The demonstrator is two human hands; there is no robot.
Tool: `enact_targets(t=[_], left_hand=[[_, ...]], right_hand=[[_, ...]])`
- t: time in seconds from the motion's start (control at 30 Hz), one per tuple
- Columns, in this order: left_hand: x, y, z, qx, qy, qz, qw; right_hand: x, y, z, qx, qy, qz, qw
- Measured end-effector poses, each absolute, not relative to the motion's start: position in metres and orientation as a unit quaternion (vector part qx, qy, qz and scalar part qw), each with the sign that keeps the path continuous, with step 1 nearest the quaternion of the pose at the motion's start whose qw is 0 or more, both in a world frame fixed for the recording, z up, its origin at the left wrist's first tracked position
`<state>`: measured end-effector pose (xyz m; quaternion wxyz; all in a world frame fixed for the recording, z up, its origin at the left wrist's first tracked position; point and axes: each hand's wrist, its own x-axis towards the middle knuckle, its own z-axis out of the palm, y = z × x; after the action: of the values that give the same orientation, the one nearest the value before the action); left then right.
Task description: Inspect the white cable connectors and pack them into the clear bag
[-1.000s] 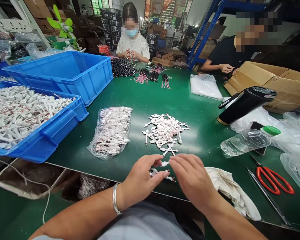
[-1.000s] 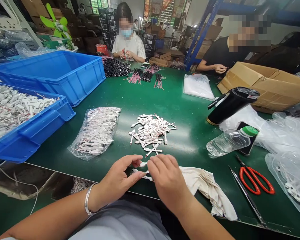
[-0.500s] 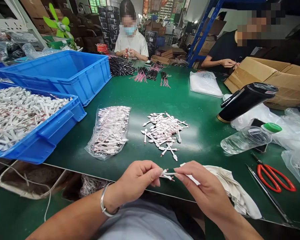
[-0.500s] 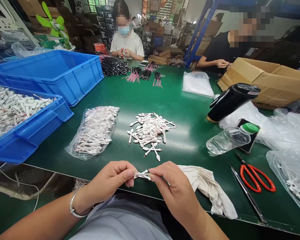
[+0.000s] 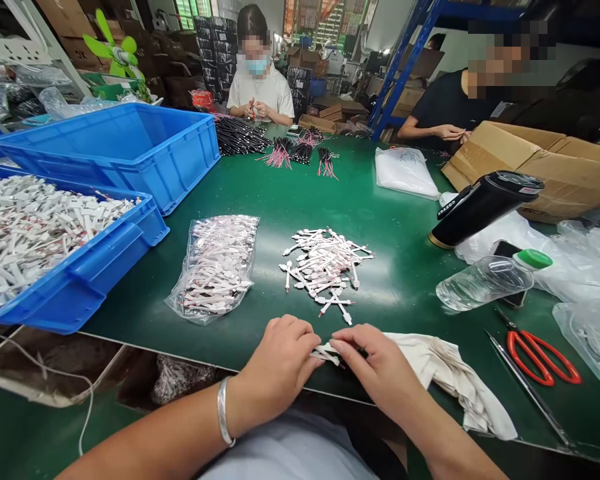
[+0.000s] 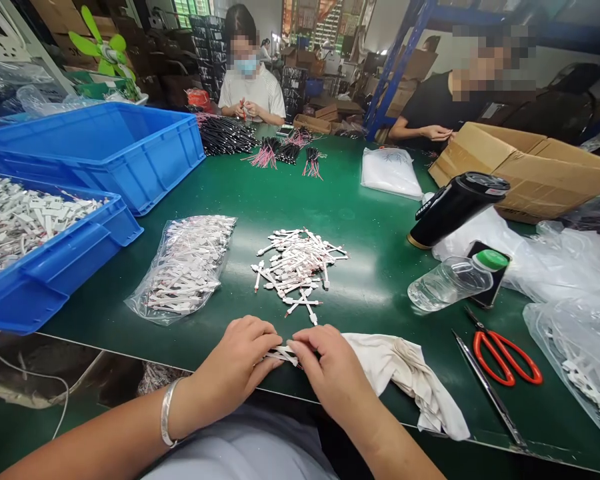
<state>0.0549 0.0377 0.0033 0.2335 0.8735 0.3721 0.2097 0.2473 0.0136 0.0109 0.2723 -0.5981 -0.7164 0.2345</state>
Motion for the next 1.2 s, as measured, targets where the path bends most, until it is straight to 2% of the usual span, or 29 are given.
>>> enact_targets(t=[0.13,0.33,0.5,0.6,0.77,0.87,0.97,1.07,1.2], left_hand=[[0.058,0.035,-0.004,0.878,0.380,0.214,0.197],[0.055,0.035,-0.004,0.871,0.372,0.234,0.220],[0.048,0.040,-0.006,0.804,0.389,0.355,0.275],[0.047,0.045,-0.004,0.784,0.388,0.381,0.298],[0.052,0.045,0.011,0.708,0.394,0.328,0.485],[0.054,0.044,0.021,0.639,0.382,0.300,0.597],[0.054,0.044,0.026,0.603,0.373,0.288,0.644],[0.052,0.045,0.028,0.643,0.388,0.257,0.609],[0.051,0.048,0.026,0.792,0.417,0.203,0.398]], right_hand=[[0.274,0.048,0.000,-0.623,-0.728,0.106,0.265],[0.289,0.080,-0.005,-0.599,-0.757,0.121,0.229],[0.279,0.055,0.007,-0.575,-0.778,0.098,0.234],[0.270,0.029,0.021,-0.540,-0.800,0.064,0.254],[0.258,0.004,0.037,-0.516,-0.806,0.095,0.275],[0.256,0.001,0.040,-0.532,-0.774,0.176,0.295],[0.255,0.002,0.043,-0.552,-0.732,0.274,0.291],[0.254,0.004,0.044,-0.566,-0.707,0.327,0.271],[0.248,0.007,0.034,-0.578,-0.712,0.315,0.246]])
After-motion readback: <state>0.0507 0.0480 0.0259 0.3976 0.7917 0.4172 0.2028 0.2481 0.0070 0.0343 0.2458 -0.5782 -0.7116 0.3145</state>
